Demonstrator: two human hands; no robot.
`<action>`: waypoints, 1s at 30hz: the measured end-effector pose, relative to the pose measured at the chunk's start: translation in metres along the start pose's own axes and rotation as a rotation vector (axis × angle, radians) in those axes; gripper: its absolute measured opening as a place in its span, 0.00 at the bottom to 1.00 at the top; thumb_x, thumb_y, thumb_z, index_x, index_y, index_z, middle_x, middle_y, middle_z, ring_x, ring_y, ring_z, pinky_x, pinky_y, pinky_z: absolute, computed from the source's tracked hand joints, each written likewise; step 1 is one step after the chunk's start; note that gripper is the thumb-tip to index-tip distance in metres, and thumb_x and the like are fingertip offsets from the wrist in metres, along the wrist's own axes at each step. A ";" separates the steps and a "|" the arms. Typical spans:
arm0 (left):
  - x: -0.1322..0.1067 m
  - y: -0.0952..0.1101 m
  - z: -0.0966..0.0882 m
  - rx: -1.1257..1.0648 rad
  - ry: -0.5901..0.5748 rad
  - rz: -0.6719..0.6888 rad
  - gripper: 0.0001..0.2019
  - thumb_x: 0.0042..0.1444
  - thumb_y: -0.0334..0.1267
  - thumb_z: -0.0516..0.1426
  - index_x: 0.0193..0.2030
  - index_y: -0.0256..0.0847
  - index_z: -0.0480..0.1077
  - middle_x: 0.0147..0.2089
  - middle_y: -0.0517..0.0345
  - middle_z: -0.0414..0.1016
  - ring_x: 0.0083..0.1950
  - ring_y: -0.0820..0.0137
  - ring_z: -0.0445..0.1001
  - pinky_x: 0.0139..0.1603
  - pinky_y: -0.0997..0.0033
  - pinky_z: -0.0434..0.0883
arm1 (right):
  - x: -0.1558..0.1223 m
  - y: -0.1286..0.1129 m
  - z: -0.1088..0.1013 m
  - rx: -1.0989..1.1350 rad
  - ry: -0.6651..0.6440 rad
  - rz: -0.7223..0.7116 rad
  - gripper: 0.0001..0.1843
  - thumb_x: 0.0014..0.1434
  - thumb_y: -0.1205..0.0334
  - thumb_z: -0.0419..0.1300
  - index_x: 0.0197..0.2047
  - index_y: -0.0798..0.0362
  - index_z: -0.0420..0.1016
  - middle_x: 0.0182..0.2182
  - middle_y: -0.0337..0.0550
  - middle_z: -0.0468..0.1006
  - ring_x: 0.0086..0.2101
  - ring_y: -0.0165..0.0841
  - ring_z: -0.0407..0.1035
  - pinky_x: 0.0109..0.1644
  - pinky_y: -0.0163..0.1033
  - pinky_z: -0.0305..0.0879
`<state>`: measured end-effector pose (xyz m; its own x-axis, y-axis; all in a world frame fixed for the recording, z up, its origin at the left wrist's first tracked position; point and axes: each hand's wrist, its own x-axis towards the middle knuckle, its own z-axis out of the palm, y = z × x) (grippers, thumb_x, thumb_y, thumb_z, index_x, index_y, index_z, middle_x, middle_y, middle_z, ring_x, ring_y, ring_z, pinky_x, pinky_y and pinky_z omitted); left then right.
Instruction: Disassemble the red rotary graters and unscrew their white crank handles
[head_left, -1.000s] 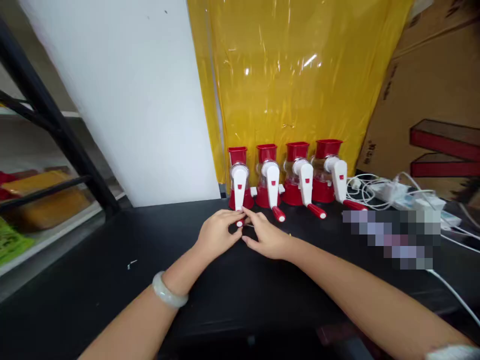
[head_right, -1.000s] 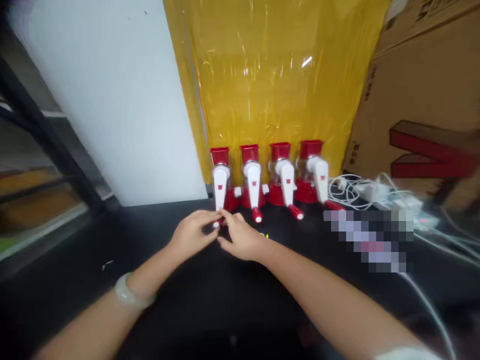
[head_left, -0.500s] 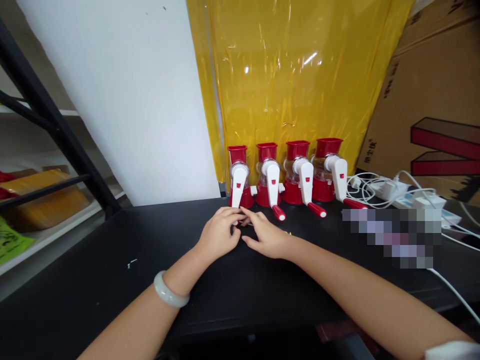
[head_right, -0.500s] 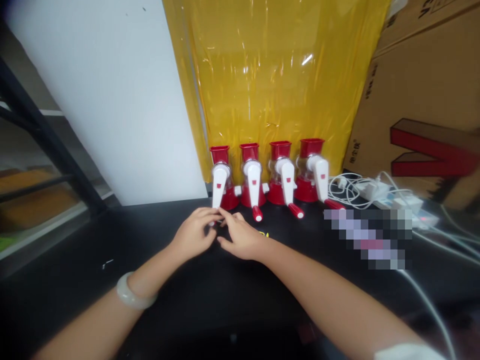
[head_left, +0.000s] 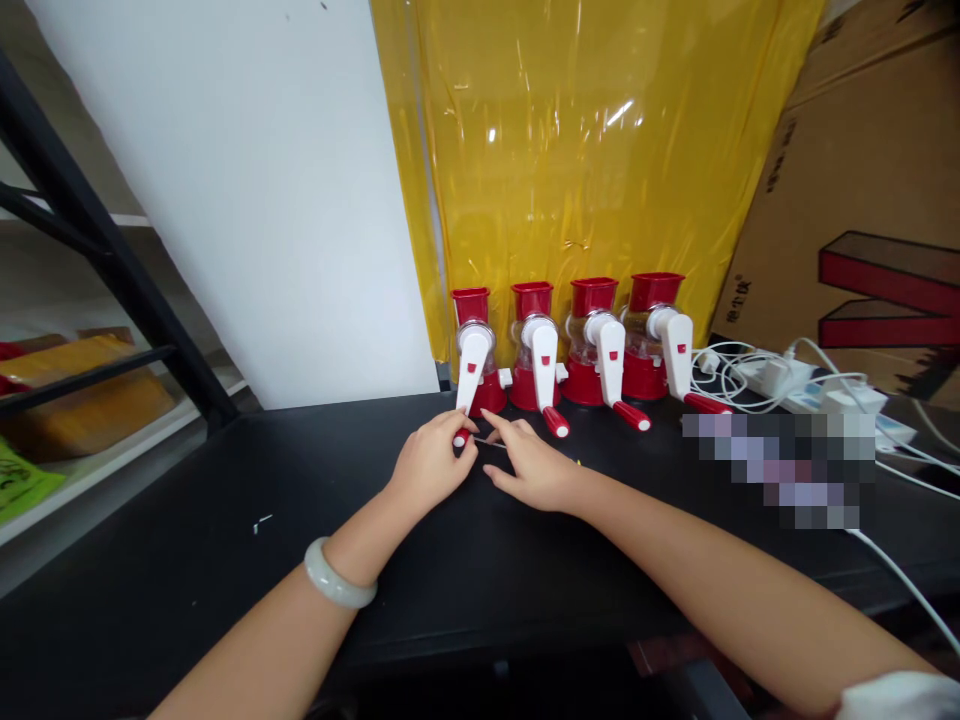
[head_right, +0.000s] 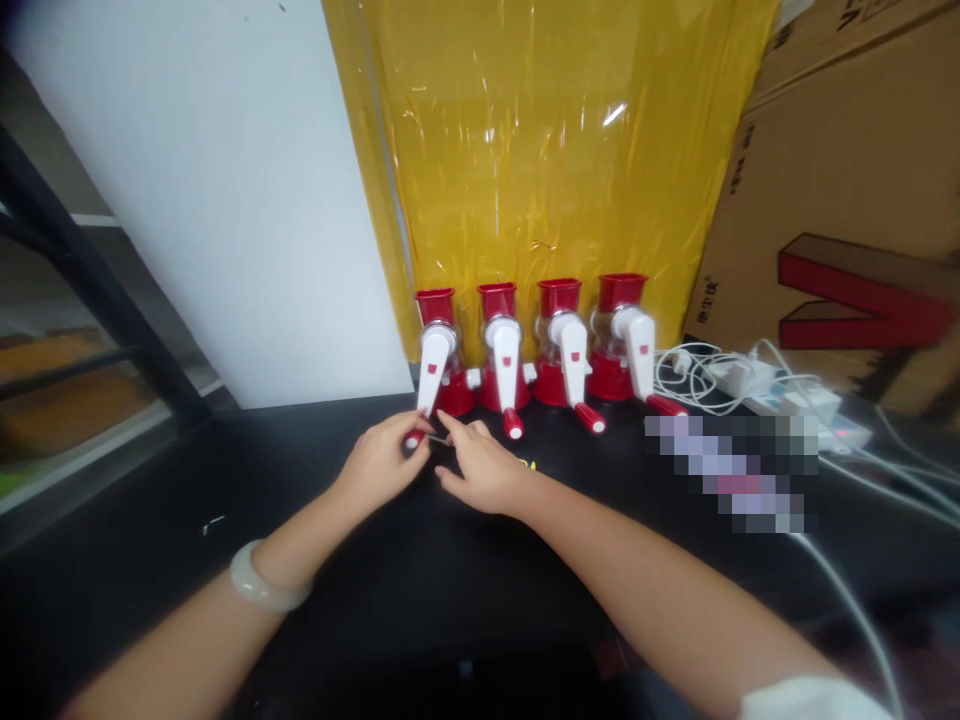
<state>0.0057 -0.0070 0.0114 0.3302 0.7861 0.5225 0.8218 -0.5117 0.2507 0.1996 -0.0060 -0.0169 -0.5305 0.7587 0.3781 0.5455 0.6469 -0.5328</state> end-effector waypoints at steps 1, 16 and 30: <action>0.000 0.000 0.000 0.009 0.002 -0.009 0.09 0.55 0.33 0.54 0.40 0.44 0.74 0.53 0.55 0.78 0.50 0.62 0.78 0.48 0.63 0.75 | 0.000 0.000 -0.001 -0.030 0.013 0.015 0.41 0.61 0.57 0.57 0.72 0.59 0.44 0.54 0.58 0.70 0.55 0.43 0.59 0.59 0.52 0.60; 0.000 0.000 0.001 0.020 0.001 -0.035 0.12 0.55 0.33 0.54 0.44 0.46 0.76 0.56 0.56 0.77 0.54 0.61 0.77 0.55 0.60 0.74 | 0.001 0.003 -0.001 -0.432 -0.066 0.150 0.32 0.62 0.75 0.45 0.69 0.57 0.56 0.51 0.56 0.69 0.49 0.42 0.61 0.53 0.47 0.63; -0.001 0.002 0.001 0.022 -0.001 -0.038 0.11 0.56 0.33 0.54 0.43 0.45 0.76 0.56 0.54 0.77 0.54 0.60 0.77 0.54 0.59 0.74 | -0.002 -0.025 -0.010 -0.613 -0.198 0.244 0.30 0.56 0.80 0.48 0.62 0.58 0.64 0.49 0.58 0.69 0.49 0.45 0.64 0.52 0.46 0.63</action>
<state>0.0072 -0.0080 0.0109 0.2994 0.8051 0.5120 0.8434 -0.4742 0.2525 0.1940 -0.0231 0.0034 -0.4222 0.8978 0.1254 0.9021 0.4297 -0.0391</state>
